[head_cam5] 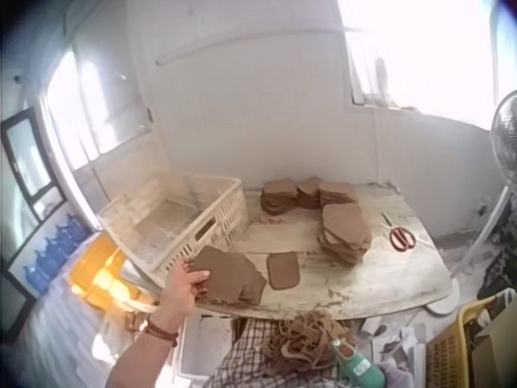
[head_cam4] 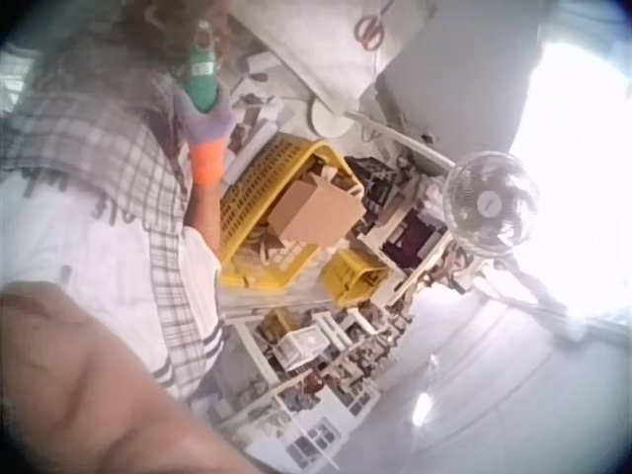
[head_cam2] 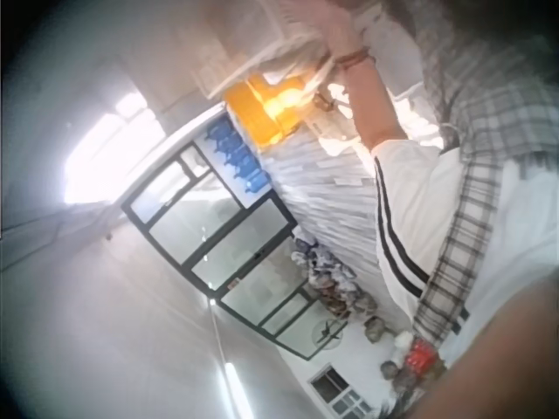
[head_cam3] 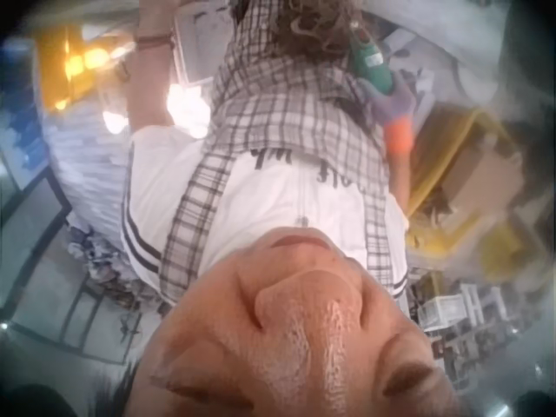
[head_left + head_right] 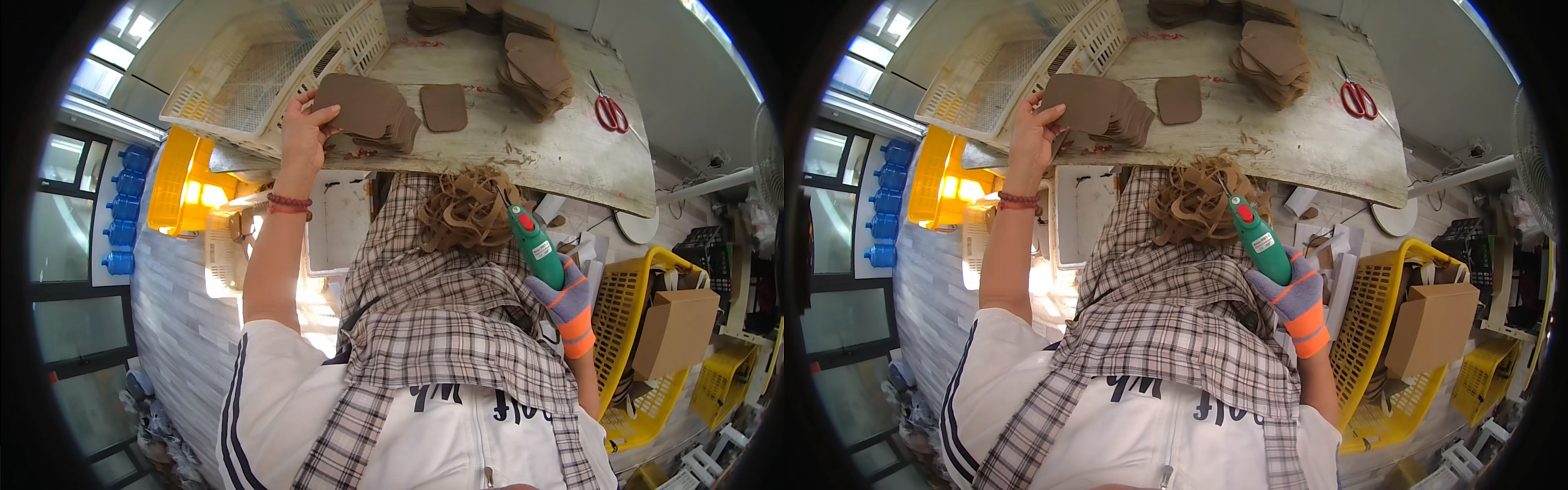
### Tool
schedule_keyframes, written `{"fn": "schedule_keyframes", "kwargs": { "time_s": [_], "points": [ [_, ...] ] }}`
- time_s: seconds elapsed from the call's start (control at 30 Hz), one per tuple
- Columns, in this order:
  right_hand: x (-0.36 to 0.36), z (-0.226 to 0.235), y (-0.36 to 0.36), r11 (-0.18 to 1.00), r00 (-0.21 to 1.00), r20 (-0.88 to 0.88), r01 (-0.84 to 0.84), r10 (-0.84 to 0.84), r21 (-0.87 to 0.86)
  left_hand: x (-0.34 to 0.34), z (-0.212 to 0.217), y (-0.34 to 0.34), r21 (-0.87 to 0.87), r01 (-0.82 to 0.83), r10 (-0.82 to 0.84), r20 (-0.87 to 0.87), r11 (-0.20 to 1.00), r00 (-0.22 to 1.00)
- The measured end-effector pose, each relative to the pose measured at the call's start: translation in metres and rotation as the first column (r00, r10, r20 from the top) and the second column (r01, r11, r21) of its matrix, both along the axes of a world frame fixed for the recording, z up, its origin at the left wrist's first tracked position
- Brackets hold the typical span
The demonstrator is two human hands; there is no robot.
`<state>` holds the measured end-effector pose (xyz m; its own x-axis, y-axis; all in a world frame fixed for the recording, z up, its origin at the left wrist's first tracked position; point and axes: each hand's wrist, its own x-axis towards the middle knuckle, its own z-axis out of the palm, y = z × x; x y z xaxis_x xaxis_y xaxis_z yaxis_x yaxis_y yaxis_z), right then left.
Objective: The person uses a rotary tool to trim the edges of brown rectangular craft material pieces. They handle each piece individually, rotating it to smooth all sides, then place the finished pieces into a white plastic basket.
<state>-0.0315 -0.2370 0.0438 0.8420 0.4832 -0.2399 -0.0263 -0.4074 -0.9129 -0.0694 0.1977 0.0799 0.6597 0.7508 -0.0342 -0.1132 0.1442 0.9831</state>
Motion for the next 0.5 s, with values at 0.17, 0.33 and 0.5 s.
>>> {"fn": "schedule_keyframes", "kwargs": {
  "time_s": [0.17, 0.33, 0.5],
  "points": [
    [-0.003, -0.007, 0.008, 1.0, 1.0, -0.01, -0.006, 0.006, 0.017, 0.025, -0.034, 0.034, 0.086, -0.293, 0.301, -0.108, 0.952, 0.947],
    [-0.004, -0.009, 0.008, 1.0, 1.0, 0.031, 0.001, -0.002, 0.022, 0.037, -0.053, 0.033, 0.206, -0.384, 0.413, -0.122, 0.9, 0.902],
    [-0.001, -0.01, 0.003, 1.0, 1.0, 0.01, 0.022, -0.022, 0.018, 0.038, -0.036, -0.016, 0.978, -0.139, 0.65, 0.006, 0.154, 0.76]
  ]
}}
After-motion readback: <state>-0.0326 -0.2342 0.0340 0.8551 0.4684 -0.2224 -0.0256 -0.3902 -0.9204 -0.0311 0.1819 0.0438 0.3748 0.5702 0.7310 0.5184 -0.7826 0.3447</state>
